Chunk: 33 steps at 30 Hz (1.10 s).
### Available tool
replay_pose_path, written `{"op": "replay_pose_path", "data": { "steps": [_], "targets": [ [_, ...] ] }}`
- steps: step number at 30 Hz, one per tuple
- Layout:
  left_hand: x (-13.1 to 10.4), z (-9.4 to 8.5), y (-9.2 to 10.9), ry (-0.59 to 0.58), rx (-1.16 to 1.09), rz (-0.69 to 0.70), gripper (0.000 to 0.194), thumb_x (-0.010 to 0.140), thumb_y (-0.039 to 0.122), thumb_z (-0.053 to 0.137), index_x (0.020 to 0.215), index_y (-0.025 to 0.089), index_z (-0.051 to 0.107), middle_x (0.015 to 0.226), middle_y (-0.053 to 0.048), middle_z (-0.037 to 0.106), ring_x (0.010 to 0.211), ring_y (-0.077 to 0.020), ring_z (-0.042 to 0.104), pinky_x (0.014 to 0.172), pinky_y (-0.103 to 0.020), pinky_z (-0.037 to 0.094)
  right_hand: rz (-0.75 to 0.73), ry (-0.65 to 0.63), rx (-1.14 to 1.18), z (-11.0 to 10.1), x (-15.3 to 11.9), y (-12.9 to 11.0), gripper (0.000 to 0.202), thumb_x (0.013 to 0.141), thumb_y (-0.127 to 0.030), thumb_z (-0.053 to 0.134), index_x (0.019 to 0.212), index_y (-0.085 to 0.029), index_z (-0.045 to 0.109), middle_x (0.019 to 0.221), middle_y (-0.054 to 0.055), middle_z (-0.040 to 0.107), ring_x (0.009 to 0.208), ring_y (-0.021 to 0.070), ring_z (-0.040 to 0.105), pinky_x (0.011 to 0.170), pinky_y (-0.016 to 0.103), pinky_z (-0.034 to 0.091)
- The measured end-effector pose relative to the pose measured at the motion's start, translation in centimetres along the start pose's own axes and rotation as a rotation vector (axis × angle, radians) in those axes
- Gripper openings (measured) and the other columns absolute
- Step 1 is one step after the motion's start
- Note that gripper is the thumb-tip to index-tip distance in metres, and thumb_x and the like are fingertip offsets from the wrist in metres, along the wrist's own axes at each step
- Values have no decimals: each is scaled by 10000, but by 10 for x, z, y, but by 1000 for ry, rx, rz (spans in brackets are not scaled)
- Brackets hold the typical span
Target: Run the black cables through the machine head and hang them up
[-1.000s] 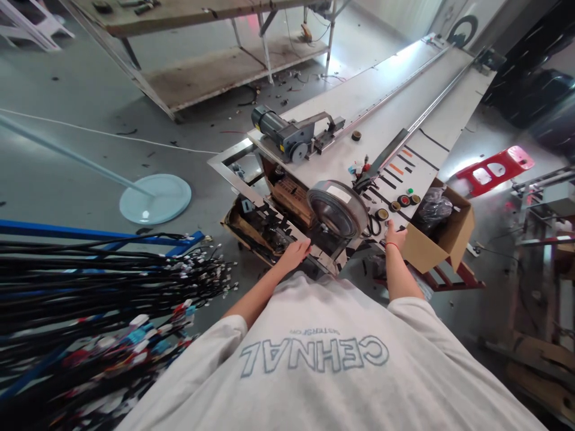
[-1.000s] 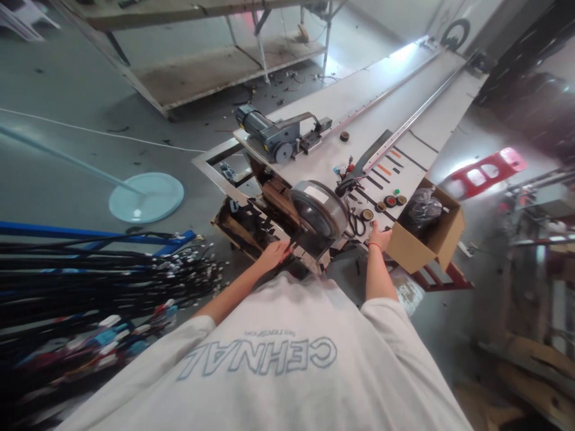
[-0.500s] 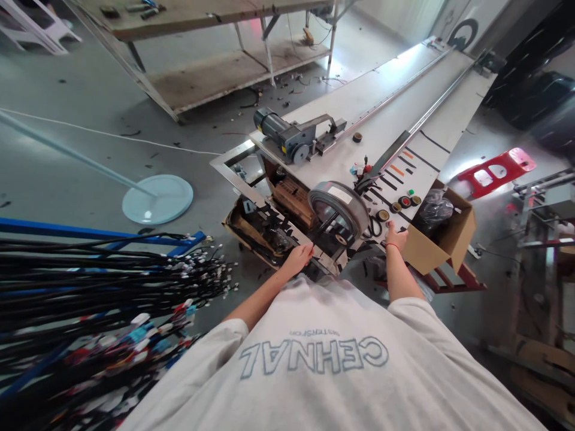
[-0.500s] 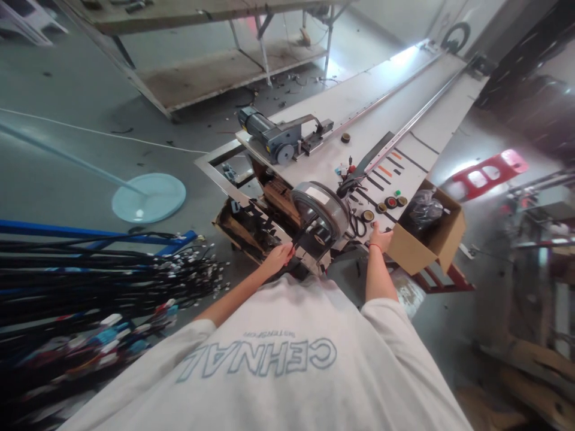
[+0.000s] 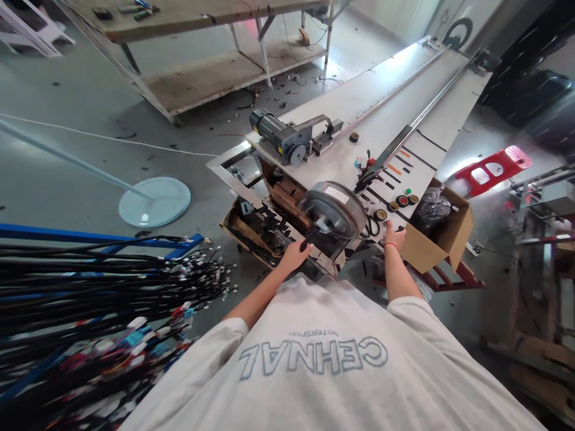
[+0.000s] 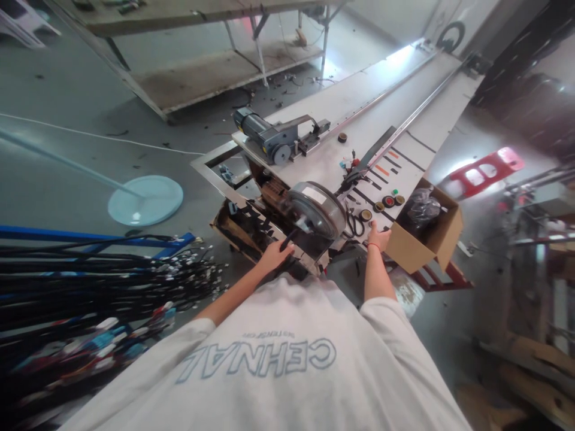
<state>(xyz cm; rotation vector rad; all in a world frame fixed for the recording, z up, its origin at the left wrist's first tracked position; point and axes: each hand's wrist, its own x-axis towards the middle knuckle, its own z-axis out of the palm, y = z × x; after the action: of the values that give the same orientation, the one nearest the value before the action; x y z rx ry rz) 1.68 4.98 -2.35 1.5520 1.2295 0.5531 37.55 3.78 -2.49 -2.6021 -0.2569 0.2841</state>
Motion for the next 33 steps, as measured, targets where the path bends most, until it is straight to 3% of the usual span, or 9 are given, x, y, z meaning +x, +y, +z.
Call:
{"op": "replay_pose_path", "data": {
  "steps": [6, 23, 33],
  "targets": [
    [-4, 2, -9, -19, -15, -34, 296, 784, 430, 530, 705, 155, 604, 534, 16, 517, 526, -129, 466, 520, -231, 364, -4, -6, 13, 0, 1, 1, 814, 754, -689, 530, 1334, -134, 398, 1284, 195, 532, 1171, 337, 516, 977, 435, 398],
    [-7, 9, -10, -17, -41, -52, 345, 810, 463, 488, 714, 150, 601, 497, 29, 487, 473, -122, 459, 508, -232, 349, -7, 3, 8, 1, 1, 1, 780, 742, -696, 541, 1285, -146, 438, 1244, 200, 559, 1142, 335, 539, 949, 441, 422],
    [5, 4, 0, 55, 87, 70, 269, 785, 391, 539, 684, 153, 609, 599, -15, 590, 606, -149, 527, 594, -237, 383, -17, -3, -4, 5, 5, 5, 767, 754, -699, 520, 1281, -149, 428, 1242, 202, 556, 1142, 325, 540, 943, 429, 423]
  ]
}}
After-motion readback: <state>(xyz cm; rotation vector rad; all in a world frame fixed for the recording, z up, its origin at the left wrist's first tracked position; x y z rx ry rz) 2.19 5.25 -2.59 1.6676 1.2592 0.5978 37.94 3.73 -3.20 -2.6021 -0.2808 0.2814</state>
